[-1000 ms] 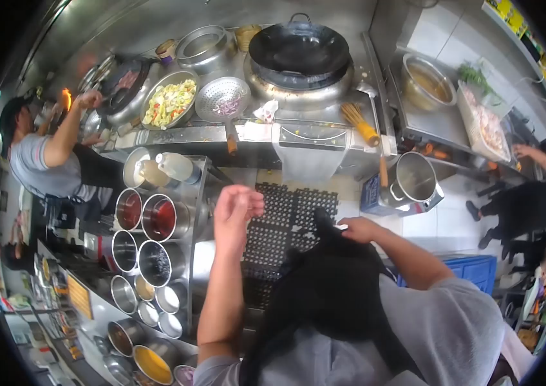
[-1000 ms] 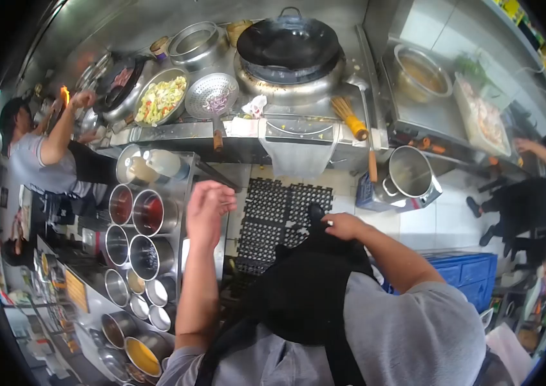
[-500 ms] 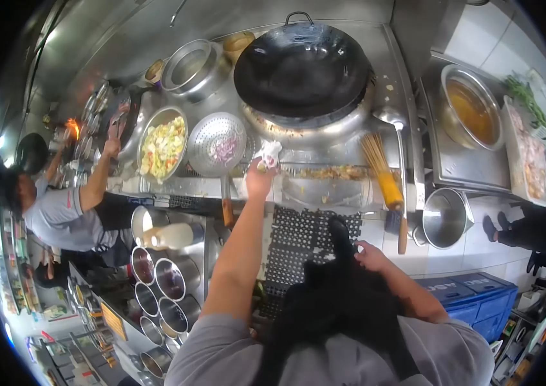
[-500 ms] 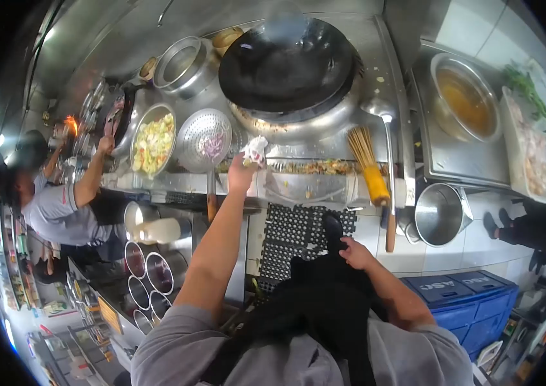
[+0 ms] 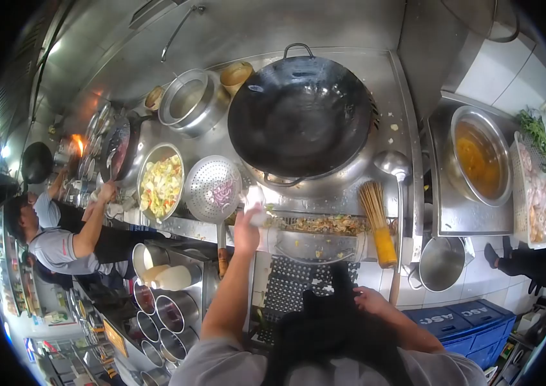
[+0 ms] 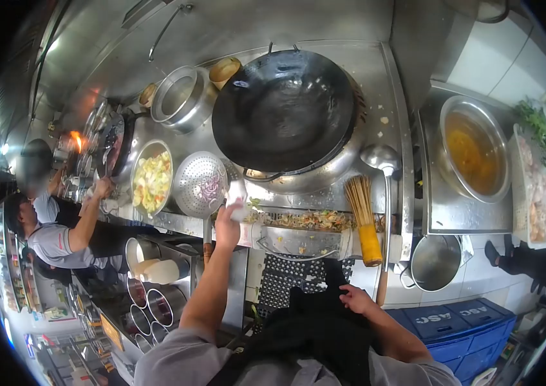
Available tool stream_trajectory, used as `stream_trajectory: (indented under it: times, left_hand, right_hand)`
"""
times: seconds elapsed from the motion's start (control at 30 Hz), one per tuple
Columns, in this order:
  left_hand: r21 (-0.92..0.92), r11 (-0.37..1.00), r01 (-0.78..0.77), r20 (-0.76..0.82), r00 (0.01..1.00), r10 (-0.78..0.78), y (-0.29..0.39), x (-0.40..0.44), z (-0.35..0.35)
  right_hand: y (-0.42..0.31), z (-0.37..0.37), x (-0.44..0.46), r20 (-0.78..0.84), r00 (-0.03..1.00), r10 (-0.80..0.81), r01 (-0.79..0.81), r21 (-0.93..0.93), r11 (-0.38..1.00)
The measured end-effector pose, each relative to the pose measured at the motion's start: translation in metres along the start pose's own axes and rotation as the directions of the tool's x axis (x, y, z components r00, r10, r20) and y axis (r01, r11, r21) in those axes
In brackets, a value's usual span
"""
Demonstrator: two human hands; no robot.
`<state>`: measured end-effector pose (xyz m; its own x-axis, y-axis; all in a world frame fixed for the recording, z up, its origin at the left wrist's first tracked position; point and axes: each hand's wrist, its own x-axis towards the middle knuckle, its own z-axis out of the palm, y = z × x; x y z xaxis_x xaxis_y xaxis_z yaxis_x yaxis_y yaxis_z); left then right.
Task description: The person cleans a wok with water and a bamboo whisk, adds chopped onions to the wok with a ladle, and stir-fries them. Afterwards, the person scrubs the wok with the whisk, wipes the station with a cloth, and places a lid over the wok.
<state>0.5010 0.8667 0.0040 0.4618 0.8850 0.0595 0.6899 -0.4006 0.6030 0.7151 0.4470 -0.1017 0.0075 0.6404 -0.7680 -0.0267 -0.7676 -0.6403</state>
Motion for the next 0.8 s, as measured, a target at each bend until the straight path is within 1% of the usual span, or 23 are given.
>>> stream_trajectory:
  times: [0.03,0.13,0.17,0.23,0.27,0.33,0.37,0.4,0.43,0.47,0.53,0.57,0.6,0.67,0.7,0.73,0.77,0.8]
  left_hand:
    - [-0.019,1.000,-0.018,-0.023,1.000,0.017,-0.001,-0.018,-0.009]
    - [0.127,0.989,-0.075,-0.004,0.997,0.076,-0.031,-0.064,-0.009]
    - [0.022,1.000,0.008,0.070,0.997,-0.010,-0.049,-0.074,0.003]
    - [0.126,0.986,-0.112,0.210,0.974,0.084,-0.096,-0.084,0.033]
    - [0.120,0.992,-0.041,0.159,0.987,0.021,-0.094,-0.085,0.036]
    - [0.093,0.990,0.105,0.066,0.992,-0.112,-0.082,-0.078,0.044]
    - [0.100,0.986,0.136,0.114,0.982,-0.147,-0.069,-0.074,0.037]
    - [0.107,0.980,0.168,0.162,0.970,-0.184,-0.051,-0.071,0.025]
    - [0.116,0.974,0.196,0.206,0.954,-0.217,-0.042,-0.076,0.018]
    - [0.124,0.980,0.159,0.161,0.971,-0.178,-0.045,-0.085,0.018]
    - [0.141,0.987,0.077,0.066,0.994,-0.087,-0.048,-0.101,0.021]
    - [0.109,0.993,0.055,0.023,0.998,-0.058,-0.044,-0.114,0.016]
    - [0.078,0.997,0.028,-0.020,0.999,-0.027,-0.032,-0.130,0.005]
    - [-0.014,1.000,-0.023,-0.115,0.993,0.021,-0.001,-0.169,-0.020]
    - [-0.103,0.992,-0.071,-0.112,0.992,0.060,-0.006,-0.192,-0.014]
    - [-0.192,0.974,-0.120,-0.113,0.989,0.099,-0.011,-0.218,-0.009]
    - [-0.297,0.952,-0.076,0.094,0.990,0.108,-0.010,-0.244,-0.012]
    - [-0.268,0.877,0.398,0.504,0.834,-0.224,-0.010,-0.271,-0.004]
  right_hand:
    - [-0.001,-0.002,0.002,0.005,1.000,-0.001,0.001,0.022,1.000]
    - [0.000,-0.004,0.019,0.052,0.998,0.047,-0.047,0.008,0.999]
    - [-0.003,-0.003,0.025,0.043,0.998,0.047,-0.046,-0.023,0.999]
    - [-0.011,-0.003,0.035,0.028,0.998,0.056,-0.054,-0.084,0.995]
    - [-0.019,-0.003,0.040,0.008,0.998,0.056,-0.055,-0.083,0.995]
    - [-0.025,-0.001,0.055,-0.080,0.992,0.101,-0.091,0.126,0.988]
    - [-0.016,-0.002,0.072,-0.085,0.994,0.064,-0.047,0.189,0.981]
    - [-0.020,0.000,0.086,-0.124,0.982,0.140,-0.110,0.219,0.970]
    - [-0.017,0.000,0.097,-0.089,0.989,0.116,-0.088,0.271,0.959]
    - [-0.018,0.003,0.105,-0.092,0.989,0.114,-0.081,0.305,0.949]
    - [0.006,0.012,0.154,0.003,0.996,0.091,-0.086,0.351,0.932]
    - [0.015,0.015,0.166,0.049,0.996,0.077,-0.090,0.374,0.923]
    - [0.000,0.030,0.148,0.063,0.997,0.049,-0.069,0.381,0.922]
    - [-0.064,0.086,0.079,0.085,0.996,-0.011,-0.023,0.395,0.919]
    - [-0.069,0.107,0.068,0.192,0.981,0.015,-0.086,0.372,0.924]
    - [-0.071,0.128,0.055,0.321,0.945,0.063,-0.156,0.274,0.949]
    - [-0.069,0.150,0.045,0.515,0.855,0.054,-0.146,0.139,0.979]
    - [-0.071,0.172,0.018,0.592,0.805,0.034,-0.148,0.145,0.978]
